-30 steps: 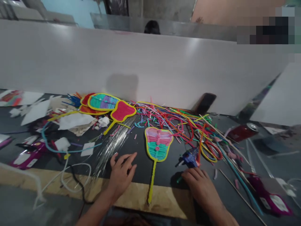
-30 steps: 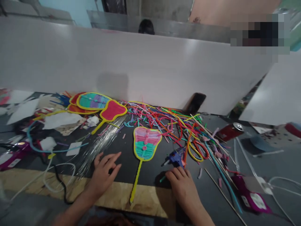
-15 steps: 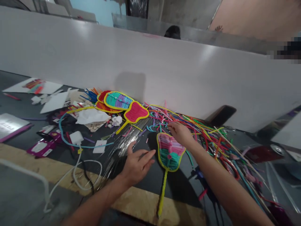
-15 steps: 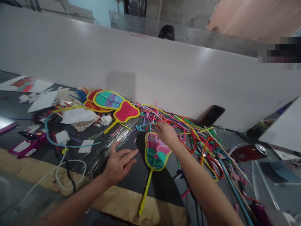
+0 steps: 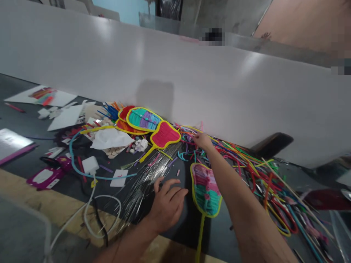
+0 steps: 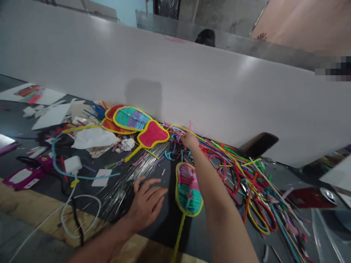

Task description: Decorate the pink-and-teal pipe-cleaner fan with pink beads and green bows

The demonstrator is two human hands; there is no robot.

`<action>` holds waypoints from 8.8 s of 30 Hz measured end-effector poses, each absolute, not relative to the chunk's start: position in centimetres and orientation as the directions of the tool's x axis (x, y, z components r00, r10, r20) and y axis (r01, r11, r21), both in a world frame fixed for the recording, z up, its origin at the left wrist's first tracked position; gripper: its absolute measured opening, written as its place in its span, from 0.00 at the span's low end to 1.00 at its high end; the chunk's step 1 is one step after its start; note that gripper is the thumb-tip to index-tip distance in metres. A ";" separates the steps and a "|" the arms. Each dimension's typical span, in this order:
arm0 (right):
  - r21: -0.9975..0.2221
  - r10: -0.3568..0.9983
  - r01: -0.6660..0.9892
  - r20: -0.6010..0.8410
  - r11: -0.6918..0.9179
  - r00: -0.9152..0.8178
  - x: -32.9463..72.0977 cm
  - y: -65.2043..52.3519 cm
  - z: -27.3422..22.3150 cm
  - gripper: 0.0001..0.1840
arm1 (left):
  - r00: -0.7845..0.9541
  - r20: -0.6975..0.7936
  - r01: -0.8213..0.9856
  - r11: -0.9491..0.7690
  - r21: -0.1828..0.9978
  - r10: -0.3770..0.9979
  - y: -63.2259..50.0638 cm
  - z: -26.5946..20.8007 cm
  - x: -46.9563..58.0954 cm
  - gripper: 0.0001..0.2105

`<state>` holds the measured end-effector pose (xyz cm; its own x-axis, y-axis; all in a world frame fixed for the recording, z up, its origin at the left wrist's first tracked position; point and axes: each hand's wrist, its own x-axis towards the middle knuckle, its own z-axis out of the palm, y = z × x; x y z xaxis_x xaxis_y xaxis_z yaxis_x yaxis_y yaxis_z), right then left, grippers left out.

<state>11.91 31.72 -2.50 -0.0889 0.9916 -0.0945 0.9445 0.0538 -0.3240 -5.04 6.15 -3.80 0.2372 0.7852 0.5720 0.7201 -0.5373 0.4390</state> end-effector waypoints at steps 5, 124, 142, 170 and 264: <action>-0.394 0.992 0.914 -0.036 0.097 -0.121 14.7 31.2 -1.1 0.19 | 0.250 0.551 0.685 -0.548 0.481 0.796 6.1 -3.9 -5.0 0.11; -0.969 0.962 -0.178 -0.202 -0.170 0.183 15.7 -4.4 -2.2 0.11 | 0.439 -0.218 0.256 0.111 0.960 0.871 0.9 -0.2 0.4 0.09; -0.989 0.968 -0.035 -0.148 -0.144 0.201 16.3 -4.4 -1.7 0.08 | 0.711 -0.090 0.481 -0.389 0.786 0.698 2.7 1.7 0.2 0.06; -0.989 0.949 -0.115 0.057 0.096 0.309 15.4 -4.2 -2.7 0.05 | 0.519 -0.013 0.400 -0.230 0.887 0.855 1.5 0.1 0.1 0.06; -0.983 0.948 0.065 0.180 0.169 0.263 15.7 -4.1 -2.8 0.03 | 0.606 0.081 0.517 -0.469 0.716 0.791 1.8 0.3 0.8 0.09</action>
<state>15.73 -4.11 -2.84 0.2627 0.9479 0.1803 0.0654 0.1689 -0.9835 0.76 1.79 0.28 0.6059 0.7915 0.0805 0.5169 -0.4686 0.7164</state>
